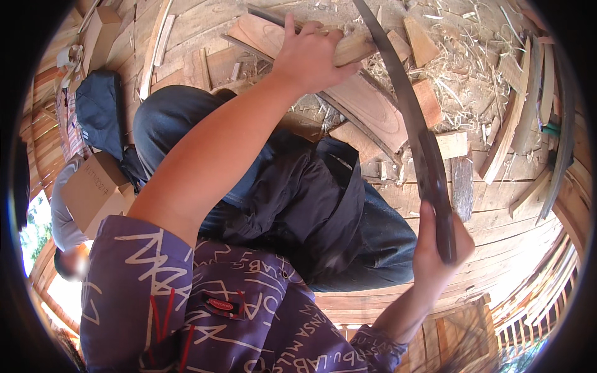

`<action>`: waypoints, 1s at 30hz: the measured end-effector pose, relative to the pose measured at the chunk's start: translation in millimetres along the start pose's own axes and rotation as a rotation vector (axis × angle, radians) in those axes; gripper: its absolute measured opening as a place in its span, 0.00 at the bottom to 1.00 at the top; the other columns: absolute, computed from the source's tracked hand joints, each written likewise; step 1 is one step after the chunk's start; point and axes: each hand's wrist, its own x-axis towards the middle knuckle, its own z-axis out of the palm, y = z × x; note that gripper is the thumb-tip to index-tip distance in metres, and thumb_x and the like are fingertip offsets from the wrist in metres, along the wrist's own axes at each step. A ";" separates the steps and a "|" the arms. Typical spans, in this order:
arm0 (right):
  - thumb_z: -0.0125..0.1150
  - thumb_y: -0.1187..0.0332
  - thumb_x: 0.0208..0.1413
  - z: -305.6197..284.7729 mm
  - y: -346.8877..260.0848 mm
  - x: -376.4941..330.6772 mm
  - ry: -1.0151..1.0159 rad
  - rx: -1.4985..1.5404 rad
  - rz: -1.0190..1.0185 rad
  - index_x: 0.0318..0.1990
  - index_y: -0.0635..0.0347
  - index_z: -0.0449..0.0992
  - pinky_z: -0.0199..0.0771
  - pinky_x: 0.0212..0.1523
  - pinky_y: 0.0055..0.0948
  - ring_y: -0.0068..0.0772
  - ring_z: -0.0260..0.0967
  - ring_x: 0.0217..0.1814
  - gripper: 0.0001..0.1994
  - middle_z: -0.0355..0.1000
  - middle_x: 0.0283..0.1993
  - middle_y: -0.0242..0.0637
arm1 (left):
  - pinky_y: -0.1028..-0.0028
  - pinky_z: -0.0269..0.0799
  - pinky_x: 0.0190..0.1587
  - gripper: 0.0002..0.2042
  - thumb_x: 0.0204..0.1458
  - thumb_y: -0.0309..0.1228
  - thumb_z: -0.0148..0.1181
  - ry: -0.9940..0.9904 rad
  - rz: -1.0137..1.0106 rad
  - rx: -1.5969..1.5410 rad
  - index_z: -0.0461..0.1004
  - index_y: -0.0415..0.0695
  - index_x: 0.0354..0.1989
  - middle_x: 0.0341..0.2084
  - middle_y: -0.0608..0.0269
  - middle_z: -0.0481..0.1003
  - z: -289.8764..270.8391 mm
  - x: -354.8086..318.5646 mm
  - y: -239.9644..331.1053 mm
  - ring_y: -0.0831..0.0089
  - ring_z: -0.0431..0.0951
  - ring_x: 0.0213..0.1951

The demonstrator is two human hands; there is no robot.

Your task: The person saws a piece of wood while sitting on a wooden floor covered in shavings, using a handsaw.

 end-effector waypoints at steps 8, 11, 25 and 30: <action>0.61 0.62 0.54 -127.3 29.1 -121.3 0.036 -0.153 0.097 0.22 0.66 0.71 0.44 0.14 0.19 0.15 0.53 0.12 0.16 0.60 0.12 0.27 | 0.42 0.32 0.66 0.34 0.48 0.59 0.53 0.049 0.000 0.004 0.69 0.41 0.55 0.45 0.50 0.76 6.4 3.1 -0.3 0.59 0.64 0.60; 0.61 0.63 0.54 -123.7 27.0 -119.3 0.191 -0.160 0.108 0.22 0.65 0.70 0.43 0.14 0.19 0.15 0.53 0.12 0.15 0.59 0.12 0.27 | 0.43 0.33 0.66 0.34 0.48 0.59 0.53 0.051 0.001 -0.007 0.70 0.41 0.54 0.45 0.50 0.75 5.4 4.3 -1.4 0.58 0.64 0.60; 0.64 0.69 0.54 15.7 -2.1 37.7 -0.075 0.087 0.113 0.28 0.68 0.76 0.50 0.20 0.21 0.14 0.53 0.20 0.10 0.62 0.16 0.27 | 0.43 0.38 0.65 0.33 0.48 0.57 0.54 0.018 -0.004 -0.048 0.71 0.42 0.53 0.41 0.49 0.76 3.9 1.8 -1.3 0.56 0.67 0.57; 0.60 0.62 0.55 -86.9 20.6 -53.8 -0.060 -0.179 0.138 0.28 0.67 0.74 0.46 0.17 0.20 0.14 0.53 0.16 0.14 0.61 0.15 0.26 | 0.43 0.42 0.64 0.27 0.49 0.55 0.52 0.010 0.065 -0.024 0.69 0.51 0.53 0.44 0.49 0.74 -0.4 1.7 6.3 0.54 0.67 0.55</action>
